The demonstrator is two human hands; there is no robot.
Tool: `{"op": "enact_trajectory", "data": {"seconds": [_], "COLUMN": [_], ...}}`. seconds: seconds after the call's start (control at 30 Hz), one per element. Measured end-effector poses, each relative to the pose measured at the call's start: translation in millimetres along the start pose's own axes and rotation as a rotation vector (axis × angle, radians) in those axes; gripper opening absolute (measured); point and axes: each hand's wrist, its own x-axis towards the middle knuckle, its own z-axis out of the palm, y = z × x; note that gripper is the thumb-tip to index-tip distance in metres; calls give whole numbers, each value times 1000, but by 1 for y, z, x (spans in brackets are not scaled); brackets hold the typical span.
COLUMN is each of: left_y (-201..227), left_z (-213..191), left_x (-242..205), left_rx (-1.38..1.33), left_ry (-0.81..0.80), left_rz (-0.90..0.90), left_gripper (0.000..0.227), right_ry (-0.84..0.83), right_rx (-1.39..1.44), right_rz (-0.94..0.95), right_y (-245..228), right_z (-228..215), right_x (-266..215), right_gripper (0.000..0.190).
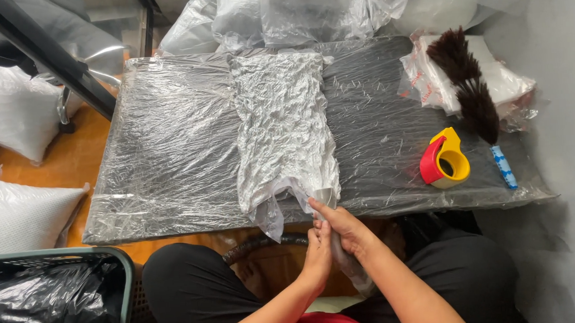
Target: The person brushes a pillow wrapped in bubble wrap and plastic, then attaches a vacuum hose to the bag's valve. The person uses a vacuum cleaner to remove air from the bag, compressing the pillow inside.
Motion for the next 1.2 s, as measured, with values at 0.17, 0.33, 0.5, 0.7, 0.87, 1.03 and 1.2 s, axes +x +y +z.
{"op": "enact_trajectory", "data": {"seconds": [0.17,0.33,0.5,0.7,0.87,1.03,1.2], "left_y": [-1,4,14,6,10,13,-4], "left_z": [2,6,5,6,7,7,8], "left_x": [1,-5,-19,-17,-23,-25,-8], "left_rx": [28,-411,-321,-245,-182,-169,-233], "left_ry": [92,1,-8,1,34,21,1], "left_rz": [17,16,24,77,81,101,158], "left_gripper": [59,55,62,48,53,60,46], "right_ry": [-159,-317,-267,-297,-327,-253,-169], "right_rx": [36,7,-168,-266,-112,-71,-38], "right_rz": [146,-35,-44,-56,-2,69,-20], "right_y": [2,6,-2,-9,-3,-7,-2], "right_z": [-21,-26,-27,-23,-29,-20,-10], "right_x": [20,28,25,13,24,19,19], "right_gripper": [36,21,26,33,36,33,17]}}
